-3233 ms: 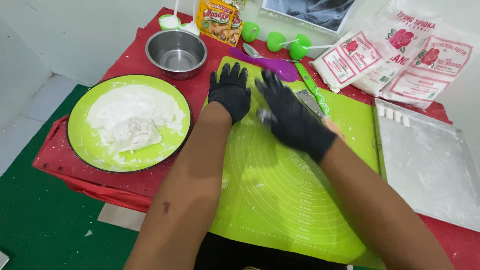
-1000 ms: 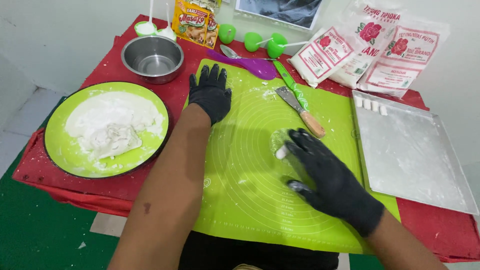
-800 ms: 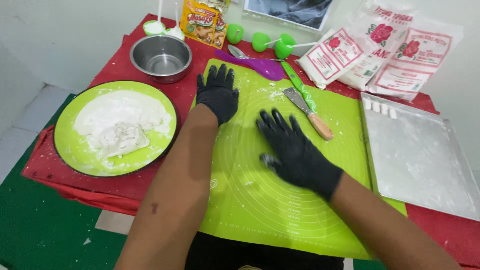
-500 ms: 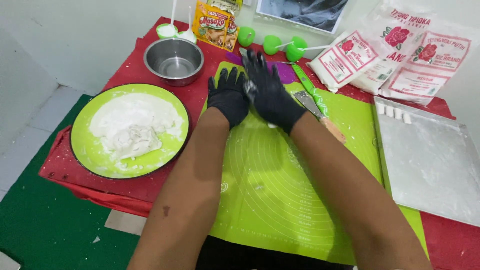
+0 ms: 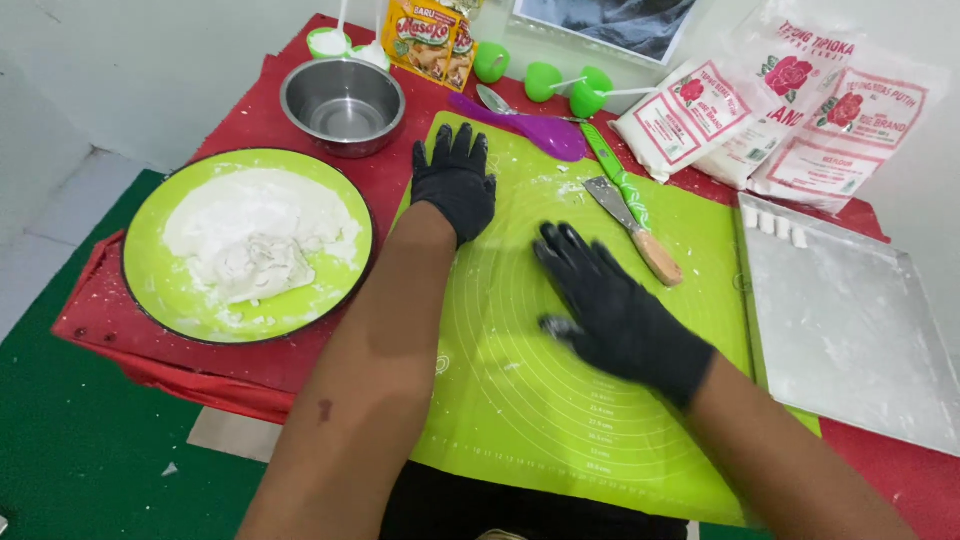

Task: Shaping small pieces of dough into cylinders and placing them on a tray

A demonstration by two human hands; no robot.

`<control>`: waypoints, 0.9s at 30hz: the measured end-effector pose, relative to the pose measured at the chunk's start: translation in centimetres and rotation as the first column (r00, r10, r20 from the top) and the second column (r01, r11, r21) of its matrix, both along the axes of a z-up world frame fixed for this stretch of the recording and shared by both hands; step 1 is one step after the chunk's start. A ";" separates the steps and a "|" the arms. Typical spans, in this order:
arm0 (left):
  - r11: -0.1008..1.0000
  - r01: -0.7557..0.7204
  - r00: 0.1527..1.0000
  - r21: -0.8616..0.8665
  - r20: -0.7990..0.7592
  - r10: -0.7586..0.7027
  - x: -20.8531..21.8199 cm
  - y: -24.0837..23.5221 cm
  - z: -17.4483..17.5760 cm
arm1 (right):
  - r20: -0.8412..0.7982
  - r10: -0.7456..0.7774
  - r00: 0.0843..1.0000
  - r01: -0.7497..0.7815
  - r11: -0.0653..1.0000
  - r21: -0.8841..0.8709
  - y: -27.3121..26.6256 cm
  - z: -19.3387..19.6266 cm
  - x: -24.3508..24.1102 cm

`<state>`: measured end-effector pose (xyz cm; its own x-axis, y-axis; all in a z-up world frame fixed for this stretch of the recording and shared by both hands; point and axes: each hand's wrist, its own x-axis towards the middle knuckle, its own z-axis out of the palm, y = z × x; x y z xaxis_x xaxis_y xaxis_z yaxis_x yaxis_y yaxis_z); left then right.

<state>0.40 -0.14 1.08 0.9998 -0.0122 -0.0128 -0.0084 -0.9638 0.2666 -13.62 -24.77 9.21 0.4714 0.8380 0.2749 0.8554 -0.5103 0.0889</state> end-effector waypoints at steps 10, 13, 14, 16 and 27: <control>1.000 -0.007 0.973 0.005 0.231 0.005 1.1 -0.1 -2.4 | -0.124 -0.048 0.991 0.061 0.993 0.101 -5.9 5.9 -8.0; 1.000 -0.012 0.979 0.013 0.204 0.009 0.9 -0.1 -2.3 | -0.128 -0.070 0.989 0.094 0.978 0.188 -4.5 6.3 -7.4; 1.000 -0.014 0.977 0.021 0.211 0.009 1.0 -0.1 -2.3 | -0.182 -0.047 0.982 0.092 0.965 0.247 -3.6 6.6 -7.1; 1.000 -0.022 0.968 0.020 0.252 0.016 1.3 0.0 -3.1 | -0.200 -0.032 0.979 0.073 0.977 0.202 -2.6 4.2 -5.5; 1.000 0.007 0.998 -0.016 0.069 -0.006 0.1 0.2 -0.6 | 0.356 -0.046 0.933 0.004 0.993 0.116 8.1 -5.2 12.4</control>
<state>0.53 0.10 0.50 0.9983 -0.0188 0.0559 -0.0338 -0.9591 0.2810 -1.23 -16.62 3.99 0.3447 0.7813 0.5203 0.7642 -0.5555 0.3278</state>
